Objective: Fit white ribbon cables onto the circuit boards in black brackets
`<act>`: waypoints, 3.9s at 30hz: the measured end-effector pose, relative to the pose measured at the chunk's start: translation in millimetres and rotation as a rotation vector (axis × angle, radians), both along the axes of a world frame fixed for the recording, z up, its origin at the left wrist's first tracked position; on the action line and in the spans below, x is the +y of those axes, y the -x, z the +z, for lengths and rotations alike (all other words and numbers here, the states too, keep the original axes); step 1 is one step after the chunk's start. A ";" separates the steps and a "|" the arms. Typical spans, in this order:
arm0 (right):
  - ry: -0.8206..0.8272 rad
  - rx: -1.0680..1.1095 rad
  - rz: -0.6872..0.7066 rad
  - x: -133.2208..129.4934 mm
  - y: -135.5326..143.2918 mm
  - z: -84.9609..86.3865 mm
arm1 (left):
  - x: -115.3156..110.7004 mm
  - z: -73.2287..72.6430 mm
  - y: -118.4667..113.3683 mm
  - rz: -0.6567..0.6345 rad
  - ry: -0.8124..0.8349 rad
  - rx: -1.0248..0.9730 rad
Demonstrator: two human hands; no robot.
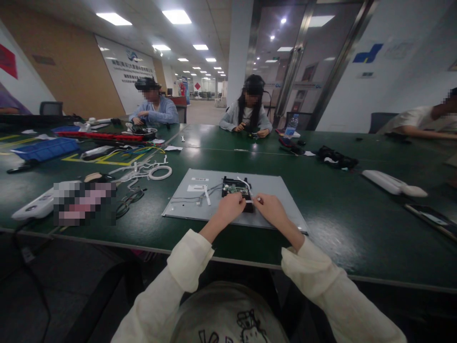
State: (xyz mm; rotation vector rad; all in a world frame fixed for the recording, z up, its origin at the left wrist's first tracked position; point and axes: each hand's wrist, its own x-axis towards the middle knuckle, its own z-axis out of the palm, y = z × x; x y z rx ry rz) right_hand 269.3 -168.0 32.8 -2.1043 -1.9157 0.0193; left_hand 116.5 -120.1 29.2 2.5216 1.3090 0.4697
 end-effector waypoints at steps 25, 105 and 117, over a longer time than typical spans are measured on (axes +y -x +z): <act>0.115 -0.280 -0.159 -6.0 9.8 5.4 | 4.7 7.4 8.2 0.035 0.011 0.103; 0.022 0.025 -0.860 15.7 -199.2 -37.7 | 50.2 17.7 84.0 0.345 -0.191 -0.046; -0.003 0.033 -0.876 12.9 -205.8 -39.0 | 49.0 17.0 84.3 0.293 -0.188 -0.018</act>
